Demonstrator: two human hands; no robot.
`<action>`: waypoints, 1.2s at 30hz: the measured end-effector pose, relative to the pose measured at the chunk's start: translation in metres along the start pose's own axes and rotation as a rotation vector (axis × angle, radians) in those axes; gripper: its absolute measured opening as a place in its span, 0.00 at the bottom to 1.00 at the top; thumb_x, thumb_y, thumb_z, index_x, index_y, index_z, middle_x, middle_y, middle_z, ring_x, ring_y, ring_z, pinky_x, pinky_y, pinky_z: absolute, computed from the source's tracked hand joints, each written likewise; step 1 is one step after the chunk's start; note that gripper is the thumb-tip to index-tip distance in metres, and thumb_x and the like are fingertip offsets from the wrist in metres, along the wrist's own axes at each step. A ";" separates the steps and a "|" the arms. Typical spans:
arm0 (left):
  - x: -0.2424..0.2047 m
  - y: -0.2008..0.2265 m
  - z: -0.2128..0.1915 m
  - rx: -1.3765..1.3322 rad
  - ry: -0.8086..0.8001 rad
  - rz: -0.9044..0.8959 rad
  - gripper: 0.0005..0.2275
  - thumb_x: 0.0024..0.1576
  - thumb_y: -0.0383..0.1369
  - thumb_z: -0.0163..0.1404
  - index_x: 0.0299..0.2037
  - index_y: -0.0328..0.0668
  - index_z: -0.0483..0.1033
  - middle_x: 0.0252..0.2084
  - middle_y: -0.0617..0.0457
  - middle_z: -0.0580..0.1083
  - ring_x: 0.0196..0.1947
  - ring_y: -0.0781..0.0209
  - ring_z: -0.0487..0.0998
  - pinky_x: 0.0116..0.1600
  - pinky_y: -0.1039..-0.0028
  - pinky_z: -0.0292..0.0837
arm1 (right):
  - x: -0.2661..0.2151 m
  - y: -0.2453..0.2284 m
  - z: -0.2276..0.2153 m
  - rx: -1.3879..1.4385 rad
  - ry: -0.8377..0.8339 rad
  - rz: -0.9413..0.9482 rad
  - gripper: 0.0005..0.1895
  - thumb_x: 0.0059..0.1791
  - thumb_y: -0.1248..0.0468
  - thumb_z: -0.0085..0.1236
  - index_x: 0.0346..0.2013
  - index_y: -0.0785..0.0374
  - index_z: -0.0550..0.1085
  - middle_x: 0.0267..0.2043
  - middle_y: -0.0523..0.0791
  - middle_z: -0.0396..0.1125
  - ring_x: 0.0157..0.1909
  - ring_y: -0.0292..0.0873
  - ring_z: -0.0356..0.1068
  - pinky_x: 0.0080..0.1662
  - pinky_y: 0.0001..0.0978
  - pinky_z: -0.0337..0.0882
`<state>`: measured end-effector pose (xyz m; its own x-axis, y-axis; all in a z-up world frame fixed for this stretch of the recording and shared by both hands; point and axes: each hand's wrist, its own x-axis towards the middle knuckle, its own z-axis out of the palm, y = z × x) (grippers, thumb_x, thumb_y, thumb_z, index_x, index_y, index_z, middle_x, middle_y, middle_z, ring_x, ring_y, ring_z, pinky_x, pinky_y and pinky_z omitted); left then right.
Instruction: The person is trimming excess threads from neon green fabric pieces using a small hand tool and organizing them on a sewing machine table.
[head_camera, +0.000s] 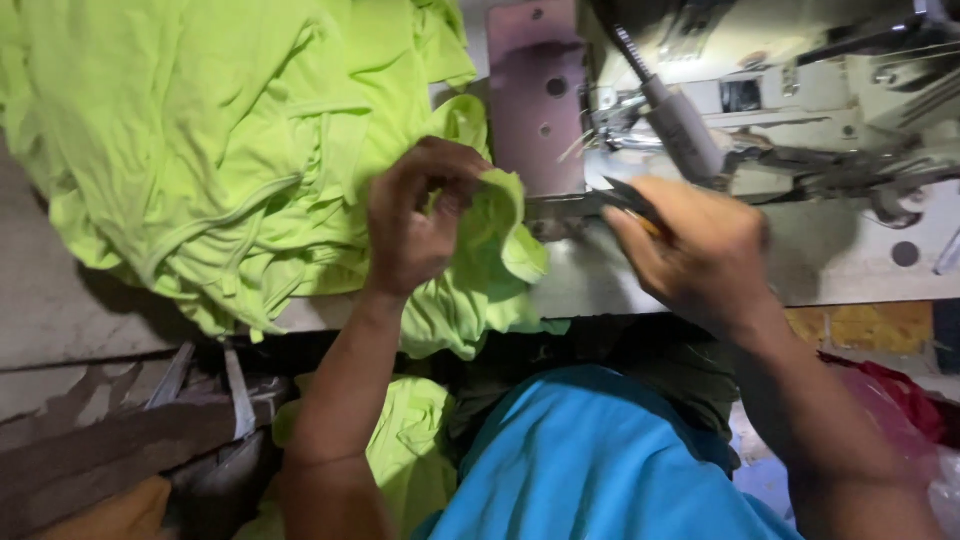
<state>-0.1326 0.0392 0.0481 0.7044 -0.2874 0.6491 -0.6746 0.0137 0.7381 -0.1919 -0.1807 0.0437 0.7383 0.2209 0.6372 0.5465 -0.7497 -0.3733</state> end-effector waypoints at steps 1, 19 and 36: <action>-0.006 -0.002 -0.001 0.011 0.003 -0.005 0.04 0.53 0.18 0.40 0.30 0.35 0.66 0.29 0.46 0.69 0.26 0.59 0.71 0.30 0.76 0.68 | -0.013 0.004 -0.002 0.012 -0.001 -0.003 0.07 0.45 0.63 0.54 0.33 0.63 0.72 0.22 0.47 0.64 0.26 0.49 0.66 0.27 0.34 0.64; -0.092 0.020 0.063 0.525 -0.125 0.297 0.10 0.51 0.30 0.50 0.40 0.50 0.64 0.34 0.40 0.68 0.31 0.43 0.73 0.37 0.57 0.70 | -0.063 -0.017 -0.017 0.552 -0.187 0.219 0.06 0.43 0.67 0.41 0.24 0.66 0.65 0.25 0.46 0.58 0.24 0.41 0.56 0.29 0.30 0.55; -0.235 0.255 -0.150 0.898 0.189 -1.637 0.25 0.31 0.15 0.49 0.44 0.39 0.72 0.42 0.48 0.74 0.45 0.61 0.72 0.48 0.71 0.64 | -0.071 -0.045 0.085 1.685 -0.702 0.398 0.15 0.35 0.59 0.50 0.28 0.70 0.70 0.28 0.50 0.67 0.27 0.41 0.64 0.31 0.30 0.63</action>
<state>-0.4370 0.2536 0.1113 0.6574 0.6028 -0.4522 0.7490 -0.5882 0.3048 -0.2350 -0.1101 -0.0417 0.6724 0.7224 0.1612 -0.2346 0.4146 -0.8793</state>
